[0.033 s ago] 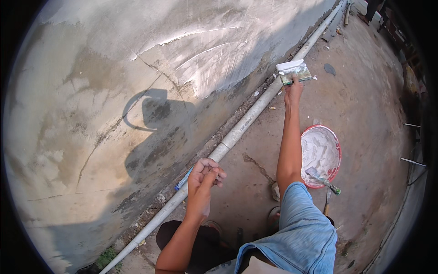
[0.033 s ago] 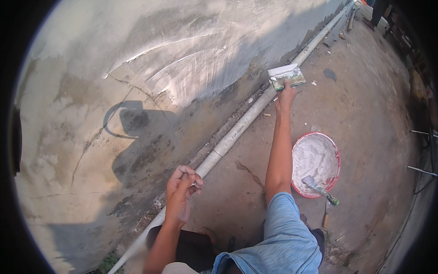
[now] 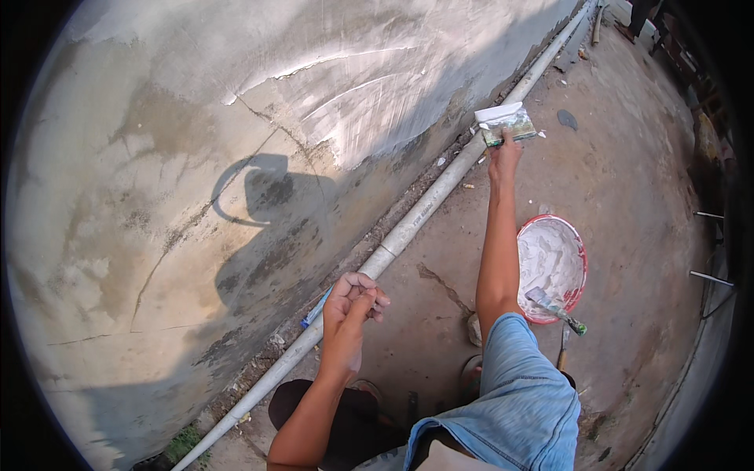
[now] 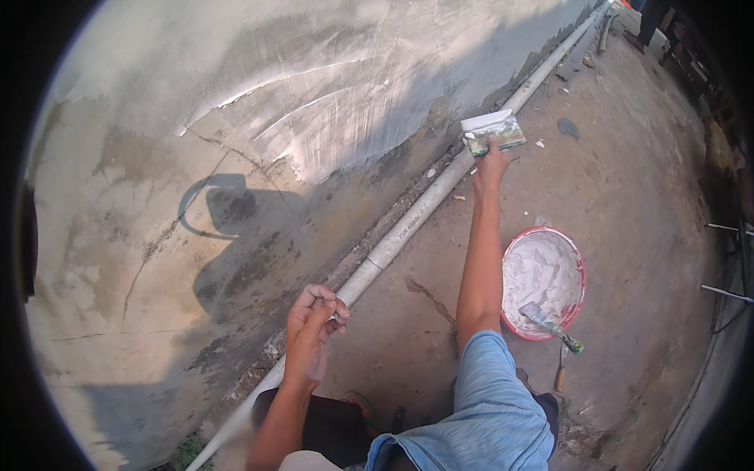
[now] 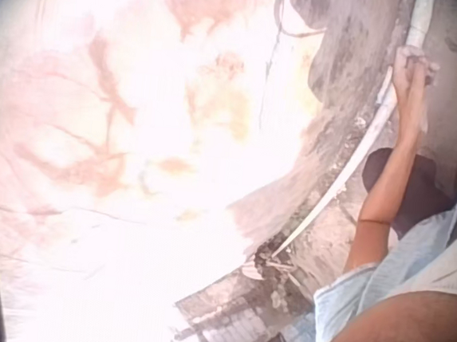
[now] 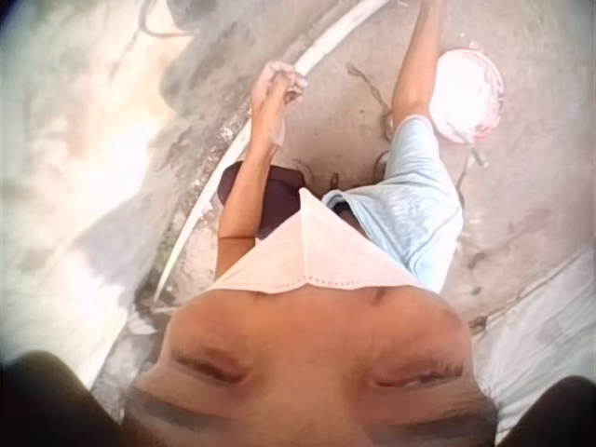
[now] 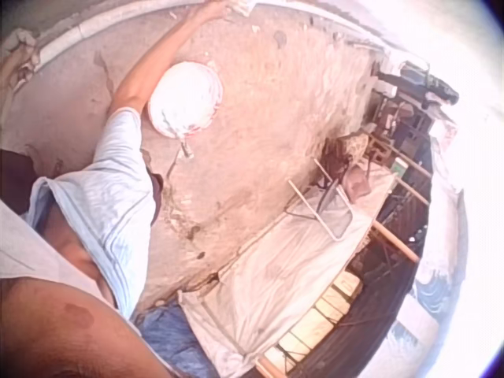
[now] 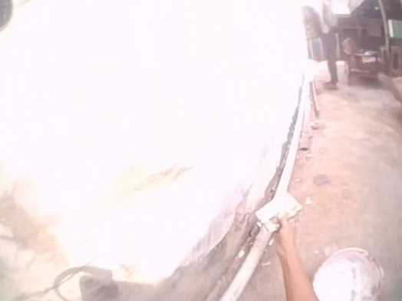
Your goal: The person scoops white plaster from a red bucket with a trowel and applies it to a cracked concrete wall, smoothing the surface in sections. The person repeatedly reloads the trowel and spreads the plaster along the wall's lower edge.
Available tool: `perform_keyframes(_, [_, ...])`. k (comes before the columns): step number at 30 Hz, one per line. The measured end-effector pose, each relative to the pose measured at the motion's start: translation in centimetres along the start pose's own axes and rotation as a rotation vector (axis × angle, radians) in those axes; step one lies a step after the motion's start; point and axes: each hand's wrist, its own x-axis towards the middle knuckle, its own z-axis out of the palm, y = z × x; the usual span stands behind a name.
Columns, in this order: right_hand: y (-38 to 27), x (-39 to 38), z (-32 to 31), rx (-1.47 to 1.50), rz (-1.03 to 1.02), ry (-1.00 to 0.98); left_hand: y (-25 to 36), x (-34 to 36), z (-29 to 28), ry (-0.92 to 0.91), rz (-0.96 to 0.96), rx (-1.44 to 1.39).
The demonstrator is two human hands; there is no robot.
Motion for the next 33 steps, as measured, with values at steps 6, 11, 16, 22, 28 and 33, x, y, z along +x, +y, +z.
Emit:
perform_keyframes(6, [1.6,-3.0,4.2,-0.933,-0.222,0.050,0.3,-0.5,-0.3,0.010,0.009,0.003])
perform_keyframes(11, [2.0,-5.8,8.5,-0.974,-0.386,-0.183,0.4,0.0,0.4,0.006,0.038,0.002])
perform_keyframes(16, [0.9,-10.9,9.7,-0.984,-0.472,-0.329,0.1,0.4,0.6,0.003,0.048,0.013])
perform_keyframes(22, [-2.3,-13.1,5.4,-0.924,-0.192,-0.368,-0.6,0.6,2.6,-0.029,0.017,0.013])
perform_keyframes(28, [-0.4,1.3,2.6,-0.633,-0.423,-0.190,-0.8,0.6,2.9,-0.008,0.090,0.128])
perform_keyframes(33, [-0.1,-9.7,6.1,-0.767,-0.191,-0.293,-1.0,1.5,2.4,0.063,0.106,0.156])
